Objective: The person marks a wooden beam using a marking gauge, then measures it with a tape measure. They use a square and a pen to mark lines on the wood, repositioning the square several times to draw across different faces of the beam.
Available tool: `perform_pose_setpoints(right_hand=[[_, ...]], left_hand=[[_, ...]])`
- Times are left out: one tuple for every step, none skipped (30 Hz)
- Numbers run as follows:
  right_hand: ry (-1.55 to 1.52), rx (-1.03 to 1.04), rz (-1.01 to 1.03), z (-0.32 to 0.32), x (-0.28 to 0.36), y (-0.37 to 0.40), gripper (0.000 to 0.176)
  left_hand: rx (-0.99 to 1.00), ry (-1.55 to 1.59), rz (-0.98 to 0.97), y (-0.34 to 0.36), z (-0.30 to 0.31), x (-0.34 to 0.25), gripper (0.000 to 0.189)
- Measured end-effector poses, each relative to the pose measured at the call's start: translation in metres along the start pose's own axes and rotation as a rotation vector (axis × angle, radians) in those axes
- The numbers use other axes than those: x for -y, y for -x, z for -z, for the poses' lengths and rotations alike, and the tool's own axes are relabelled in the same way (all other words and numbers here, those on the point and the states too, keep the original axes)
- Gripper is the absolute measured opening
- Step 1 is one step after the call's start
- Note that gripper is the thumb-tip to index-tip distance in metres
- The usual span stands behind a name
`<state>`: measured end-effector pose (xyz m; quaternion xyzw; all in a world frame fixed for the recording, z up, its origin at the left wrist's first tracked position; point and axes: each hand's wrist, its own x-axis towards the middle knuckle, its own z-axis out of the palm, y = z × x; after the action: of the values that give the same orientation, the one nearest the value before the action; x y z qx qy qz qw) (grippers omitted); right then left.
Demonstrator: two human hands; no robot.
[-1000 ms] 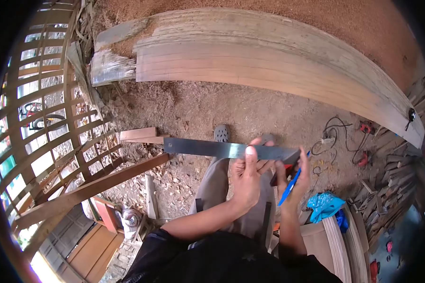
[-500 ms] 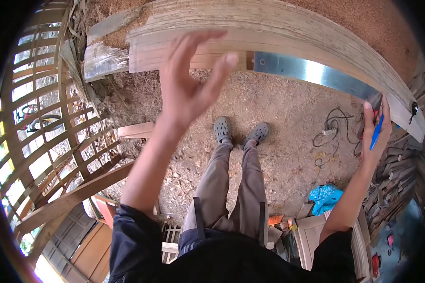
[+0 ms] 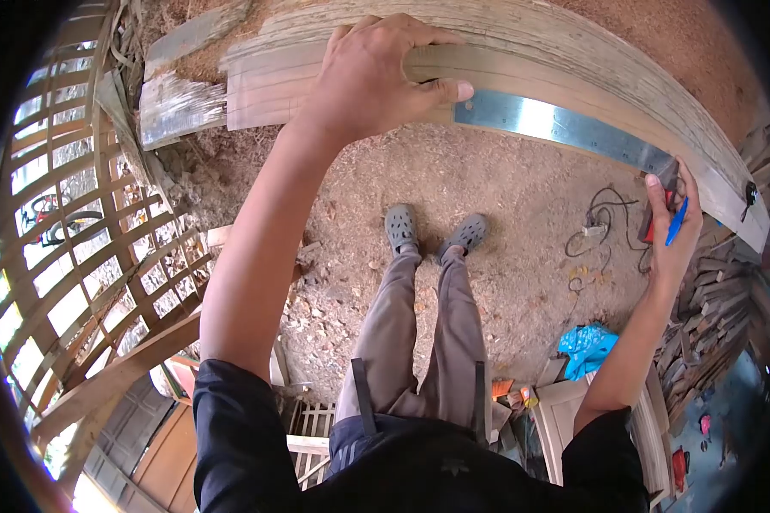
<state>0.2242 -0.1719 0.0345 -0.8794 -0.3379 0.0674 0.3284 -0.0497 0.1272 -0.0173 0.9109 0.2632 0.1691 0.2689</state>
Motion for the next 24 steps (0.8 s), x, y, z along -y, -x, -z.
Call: perform_pose_setpoints(right_hand=[[0.003,-0.002,0.0,0.001,0.0,0.0,0.054],[0.027,0.01,-0.021,0.002,0.0,0.001,0.054],[0.049,0.022,-0.041,0.003,0.0,0.001,0.053],[0.049,0.022,-0.04,0.002,0.001,0.002,0.053],[0.06,0.028,-0.055,0.001,0.003,0.003,0.053],[0.072,0.035,-0.07,0.001,0.005,0.003,0.053],[0.074,0.036,-0.069,0.001,0.003,0.003,0.053],[0.061,0.027,-0.063,0.0,0.0,0.004,0.053],[0.05,0.018,-0.058,0.0,-0.003,0.004,0.054],[0.054,0.017,-0.06,0.0,-0.004,0.004,0.054],[0.06,0.012,-0.042,0.0,-0.004,0.005,0.054],[0.067,0.007,-0.024,-0.001,-0.004,0.005,0.055],[0.07,0.006,-0.026,-0.001,-0.003,0.005,0.055],[0.046,0.01,-0.041,-0.001,-0.001,0.006,0.055],[0.021,0.014,-0.055,-0.002,0.0,0.006,0.054],[0.022,0.013,-0.056,-0.001,-0.001,0.006,0.054],[0.067,0.01,-0.055,-0.001,-0.001,0.005,0.053],[0.111,0.009,-0.056,0.0,-0.002,0.005,0.052],[0.113,0.011,-0.059,0.001,-0.003,0.006,0.052],[0.126,0.012,-0.046,0.001,-0.004,0.006,0.051],[0.141,0.014,-0.034,0.002,-0.005,0.006,0.051],[0.142,0.015,-0.036,0.002,-0.003,0.006,0.051],[0.125,0.018,-0.047,0.002,-0.001,0.006,0.05],[0.107,0.022,-0.059,0.001,0.001,0.007,0.05]], left_hand=[[-0.001,0.003,-0.002,0.0,0.001,0.0,0.06],[0.008,0.009,0.0,0.0,0.002,0.0,0.06],[0.016,0.013,0.002,0.0,0.002,0.0,0.06],[0.016,0.014,0.002,0.0,0.001,0.002,0.06],[-0.005,0.014,-0.024,0.0,-0.001,0.004,0.06],[-0.025,0.015,-0.049,0.001,-0.002,0.005,0.059],[-0.026,0.017,-0.048,0.002,-0.002,0.005,0.059],[-0.046,0.006,-0.064,0.002,-0.003,0.006,0.059],[-0.066,-0.004,-0.08,0.003,-0.004,0.006,0.06],[-0.065,0.0,-0.081,0.002,-0.004,0.005,0.06],[-0.046,0.017,-0.067,0.002,-0.002,0.005,0.059],[-0.026,0.034,-0.052,0.001,0.0,0.004,0.059],[-0.025,0.038,-0.053,0.002,0.0,0.003,0.059],[-0.009,0.041,-0.042,0.002,0.001,0.002,0.059],[0.006,0.043,-0.032,0.002,0.003,0.001,0.059],[0.008,0.044,-0.032,-0.001,0.008,-0.003,0.059],[0.073,0.057,-0.02,-0.005,0.017,-0.009,0.057],[0.14,0.07,-0.008,-0.006,0.02,-0.011,0.055],[0.143,0.071,-0.007,-0.006,0.02,-0.011,0.055],[0.139,0.083,-0.008,-0.006,0.019,-0.01,0.056],[0.135,0.096,-0.011,-0.006,0.019,-0.009,0.057],[0.136,0.097,-0.01,-0.006,0.019,-0.009,0.057],[0.14,0.093,-0.012,-0.006,0.02,-0.01,0.057],[0.145,0.089,-0.014,-0.006,0.021,-0.01,0.057]])
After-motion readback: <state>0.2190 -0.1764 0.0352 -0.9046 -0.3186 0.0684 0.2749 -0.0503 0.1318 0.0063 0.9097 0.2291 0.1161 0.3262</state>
